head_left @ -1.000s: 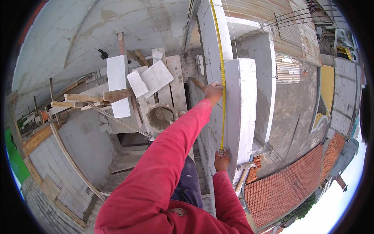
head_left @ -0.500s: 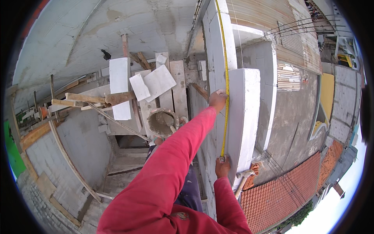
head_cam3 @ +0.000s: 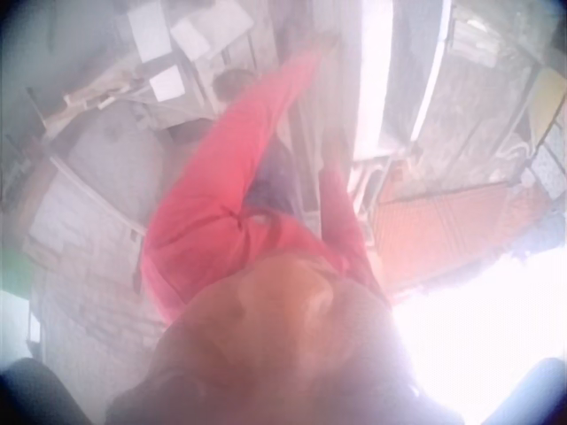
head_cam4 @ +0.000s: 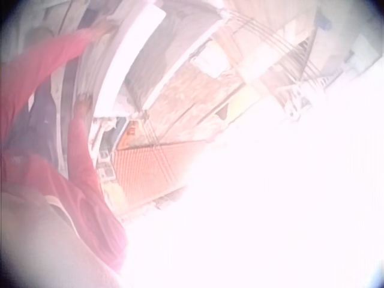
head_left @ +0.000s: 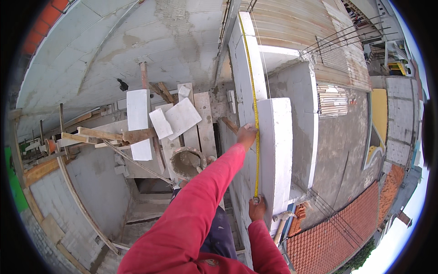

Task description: The person applies mortar to a wall using a trowel, then places a white tile onto the mortar and taps it into place with a hammer. The person also uses a tape measure to check dimensions on the wall.

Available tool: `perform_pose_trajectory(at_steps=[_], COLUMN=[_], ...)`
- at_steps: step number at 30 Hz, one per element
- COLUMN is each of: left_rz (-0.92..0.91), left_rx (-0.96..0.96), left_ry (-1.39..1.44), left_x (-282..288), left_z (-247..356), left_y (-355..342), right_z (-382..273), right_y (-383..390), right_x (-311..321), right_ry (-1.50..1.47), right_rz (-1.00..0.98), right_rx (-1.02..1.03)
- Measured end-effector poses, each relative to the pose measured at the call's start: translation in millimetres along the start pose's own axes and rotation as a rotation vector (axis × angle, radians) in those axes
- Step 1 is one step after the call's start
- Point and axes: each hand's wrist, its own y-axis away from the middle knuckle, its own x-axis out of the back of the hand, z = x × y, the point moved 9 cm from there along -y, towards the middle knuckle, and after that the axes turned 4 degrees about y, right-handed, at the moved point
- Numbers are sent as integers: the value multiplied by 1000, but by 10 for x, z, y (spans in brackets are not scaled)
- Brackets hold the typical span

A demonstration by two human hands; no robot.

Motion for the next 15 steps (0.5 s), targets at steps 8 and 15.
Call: perform_pose_trajectory(at_steps=[8, 15], left_rz=[-9, -109], left_rx=[16, 23], left_ry=[27, 97], left_x=[-9, 4], left_z=[-61, 235], left_y=[136, 422], right_z=[-12, -146], right_y=[166, 413], right_x=[133, 266], right_ry=[28, 27], right_rz=[-25, 34], right_rx=[-20, 116])
